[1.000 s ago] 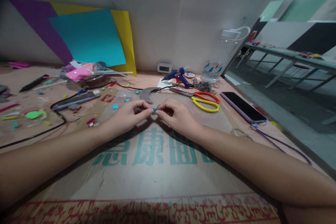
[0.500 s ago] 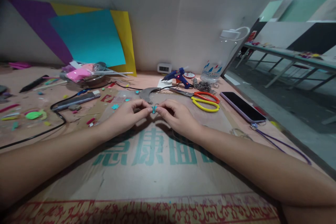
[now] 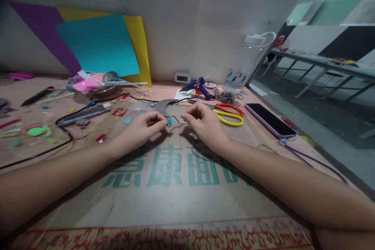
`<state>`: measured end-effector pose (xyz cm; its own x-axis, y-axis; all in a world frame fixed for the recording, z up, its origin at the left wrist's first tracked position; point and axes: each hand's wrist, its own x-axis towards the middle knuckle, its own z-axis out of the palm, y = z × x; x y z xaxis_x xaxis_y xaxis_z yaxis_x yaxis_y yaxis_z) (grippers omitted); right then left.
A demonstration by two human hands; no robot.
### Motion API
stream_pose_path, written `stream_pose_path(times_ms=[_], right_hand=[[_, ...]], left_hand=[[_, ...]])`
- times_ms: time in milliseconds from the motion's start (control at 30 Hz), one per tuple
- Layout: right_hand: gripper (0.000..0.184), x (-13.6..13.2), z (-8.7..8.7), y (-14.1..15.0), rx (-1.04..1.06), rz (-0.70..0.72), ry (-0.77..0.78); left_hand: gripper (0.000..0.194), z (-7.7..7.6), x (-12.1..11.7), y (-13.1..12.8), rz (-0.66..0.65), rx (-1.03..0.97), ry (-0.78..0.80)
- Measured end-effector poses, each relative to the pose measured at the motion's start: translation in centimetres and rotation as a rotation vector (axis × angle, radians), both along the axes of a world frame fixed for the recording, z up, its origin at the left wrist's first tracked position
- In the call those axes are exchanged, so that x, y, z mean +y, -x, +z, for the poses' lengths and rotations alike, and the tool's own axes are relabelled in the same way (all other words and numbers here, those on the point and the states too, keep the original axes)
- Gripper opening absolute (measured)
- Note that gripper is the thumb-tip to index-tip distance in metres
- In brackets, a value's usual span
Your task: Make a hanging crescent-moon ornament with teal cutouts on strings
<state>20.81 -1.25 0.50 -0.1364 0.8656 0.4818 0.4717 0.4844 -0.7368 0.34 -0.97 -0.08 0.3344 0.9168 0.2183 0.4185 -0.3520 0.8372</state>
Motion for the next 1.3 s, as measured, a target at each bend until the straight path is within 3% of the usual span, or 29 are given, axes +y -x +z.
stream_pose_path(times_ms=[67, 233, 333, 567, 800, 1300], right_hand=[[0.013, -0.4, -0.1, 0.1, -0.055, 0.060, -0.018], [0.038, -1.0, -0.3, 0.6, 0.001, 0.339, 0.161], [0.040, -0.9, -0.7, 0.7, 0.063, 0.445, 0.216], [0.025, -1.0, -0.8, 0.5, -0.115, 0.261, 0.008], [0.007, -1.3, -0.5, 0.7, -0.202, 0.171, -0.049], [0.016, -1.2, -0.9, 0.5, -0.253, 0.199, -0.184]], left_hand=[[0.022, -0.1, 0.0, 0.0, -0.011, 0.021, -0.022], [0.019, -0.1, 0.0, 0.0, -0.052, 0.073, -0.100], [0.018, 0.0, 0.0, 0.0, -0.066, 0.101, -0.142], [0.020, 0.0, 0.0, 0.2, -0.032, 0.054, -0.105], [0.021, 0.2, -0.2, 0.2, -0.020, 0.043, -0.089], [0.022, 0.0, 0.0, 0.2, -0.029, 0.021, -0.065]])
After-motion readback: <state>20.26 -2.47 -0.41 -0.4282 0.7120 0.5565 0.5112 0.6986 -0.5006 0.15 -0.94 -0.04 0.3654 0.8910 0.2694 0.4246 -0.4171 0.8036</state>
